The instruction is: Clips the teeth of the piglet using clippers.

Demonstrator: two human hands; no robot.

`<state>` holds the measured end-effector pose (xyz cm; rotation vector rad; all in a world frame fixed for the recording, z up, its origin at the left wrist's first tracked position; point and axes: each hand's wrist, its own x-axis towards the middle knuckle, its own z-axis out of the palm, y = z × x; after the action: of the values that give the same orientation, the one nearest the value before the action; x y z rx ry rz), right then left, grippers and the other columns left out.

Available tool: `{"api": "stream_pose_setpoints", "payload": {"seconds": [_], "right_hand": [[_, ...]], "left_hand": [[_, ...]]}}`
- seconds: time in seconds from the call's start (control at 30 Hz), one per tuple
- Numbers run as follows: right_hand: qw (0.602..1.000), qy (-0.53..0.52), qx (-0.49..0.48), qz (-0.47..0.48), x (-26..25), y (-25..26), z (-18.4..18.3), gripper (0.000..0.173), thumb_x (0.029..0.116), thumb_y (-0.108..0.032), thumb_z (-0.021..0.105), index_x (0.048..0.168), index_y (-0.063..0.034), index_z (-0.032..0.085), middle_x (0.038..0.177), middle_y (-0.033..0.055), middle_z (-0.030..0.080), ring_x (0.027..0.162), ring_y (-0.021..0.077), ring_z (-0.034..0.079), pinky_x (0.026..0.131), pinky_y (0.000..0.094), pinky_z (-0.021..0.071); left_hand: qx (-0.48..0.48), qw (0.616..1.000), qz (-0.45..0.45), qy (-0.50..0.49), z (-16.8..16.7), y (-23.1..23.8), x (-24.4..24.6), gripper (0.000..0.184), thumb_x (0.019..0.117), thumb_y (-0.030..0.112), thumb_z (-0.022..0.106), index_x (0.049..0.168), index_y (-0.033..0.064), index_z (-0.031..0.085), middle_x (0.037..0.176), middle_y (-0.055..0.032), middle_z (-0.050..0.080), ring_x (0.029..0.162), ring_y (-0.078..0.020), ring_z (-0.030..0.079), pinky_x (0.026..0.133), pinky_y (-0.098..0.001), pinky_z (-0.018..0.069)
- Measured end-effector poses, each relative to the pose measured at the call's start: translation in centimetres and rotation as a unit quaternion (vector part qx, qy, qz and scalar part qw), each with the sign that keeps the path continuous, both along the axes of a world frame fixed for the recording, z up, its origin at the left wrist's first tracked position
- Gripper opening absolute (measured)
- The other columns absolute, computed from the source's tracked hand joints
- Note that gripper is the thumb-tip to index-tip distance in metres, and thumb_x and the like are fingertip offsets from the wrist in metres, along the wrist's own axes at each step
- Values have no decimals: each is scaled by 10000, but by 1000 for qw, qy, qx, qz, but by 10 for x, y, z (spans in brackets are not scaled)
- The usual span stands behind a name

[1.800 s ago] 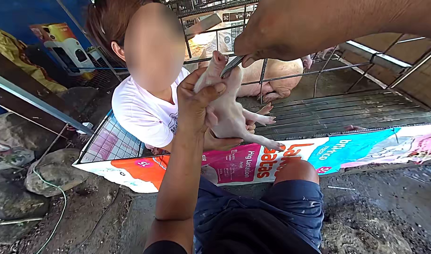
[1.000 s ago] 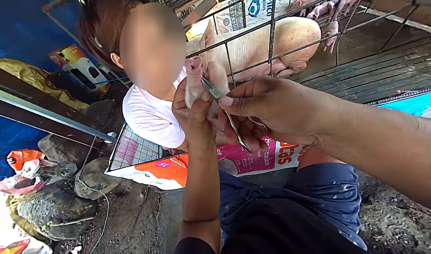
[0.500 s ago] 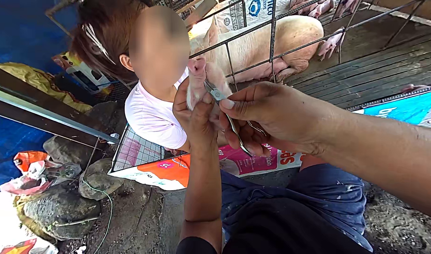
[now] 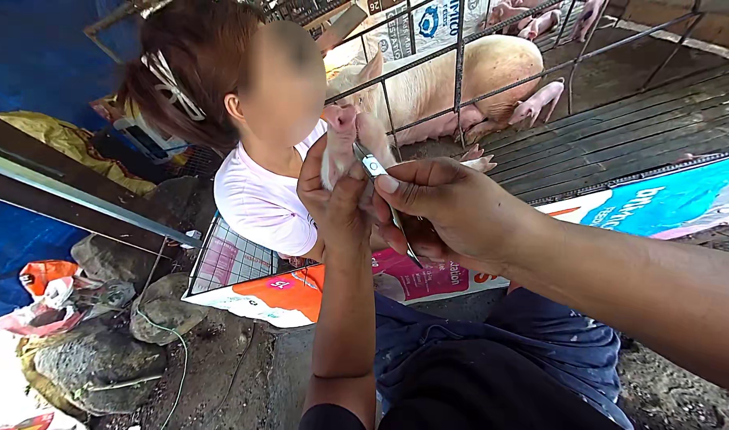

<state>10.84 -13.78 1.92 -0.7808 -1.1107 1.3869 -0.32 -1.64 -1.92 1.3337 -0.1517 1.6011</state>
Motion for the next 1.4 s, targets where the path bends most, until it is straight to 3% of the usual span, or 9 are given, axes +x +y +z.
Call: {"api": "stream_pose_setpoints", "payload": {"seconds": [0.17,0.33,0.43,0.57,0.73,0.87,0.97,1.23,1.4], "right_hand": [[1000,-7,7,-1,2,-3,-4,341,1117,-226,411,920,-25,602,620,61,579,405,35,462,365,139,381],[986,-163,40,4,46,-24,9,327,1119,-216,392,1021,-25,639,754,88,681,506,121,628,453,230,563],[984,-172,25,-43,45,-36,17,293,1117,-185,396,1049,-16,626,784,108,706,542,165,686,491,275,613],[986,-143,-10,-80,35,-37,8,303,1118,-206,398,1067,-11,624,808,135,719,525,183,679,454,272,587],[981,-162,31,-105,26,-39,-1,306,1120,-201,401,1022,-16,624,773,111,706,508,156,662,433,256,572],[953,-247,66,-160,18,-44,-1,279,1113,-205,435,977,-53,625,716,56,689,456,111,612,385,221,522],[938,-283,78,-186,18,-43,0,282,1107,-209,462,928,-61,621,667,47,667,431,115,598,364,236,523],[954,-221,75,-187,10,-42,-6,294,1112,-196,439,937,-38,615,669,67,666,448,124,615,383,234,536],[944,-241,90,-205,8,-42,-9,273,1108,-202,455,935,-63,614,662,46,651,448,105,592,381,210,506]], "left_hand": [[5,1000,7,4,-2,0,0,396,819,90,825,1154,-19,644,948,-54,726,828,-90,701,763,-261,604],[18,990,124,70,3,-14,3,442,814,32,799,1213,-38,622,1026,-64,712,889,-132,702,802,-309,621],[32,974,200,99,6,-27,11,452,814,10,789,1224,-55,611,1015,-72,697,861,-138,699,748,-300,628],[52,961,244,117,1,-37,16,439,831,41,790,1222,-57,615,1048,-84,684,895,-149,693,769,-301,623],[64,957,261,104,-5,-40,18,423,829,54,771,1207,-68,626,1042,-65,687,879,-114,685,763,-276,611],[86,952,272,113,0,-56,20,382,881,67,716,1227,-46,600,1076,1,674,971,-39,666,837,-201,566],[66,969,231,60,-7,-44,18,428,851,85,788,1213,-66,617,1080,-72,686,959,-131,683,829,-294,604],[64,965,250,46,-10,-44,19,433,864,107,786,1211,-79,604,1063,-71,687,936,-120,686,818,-283,606],[60,965,250,45,-10,-44,19,426,872,121,780,1209,-75,610,1058,-64,687,935,-112,682,824,-276,600]]}}
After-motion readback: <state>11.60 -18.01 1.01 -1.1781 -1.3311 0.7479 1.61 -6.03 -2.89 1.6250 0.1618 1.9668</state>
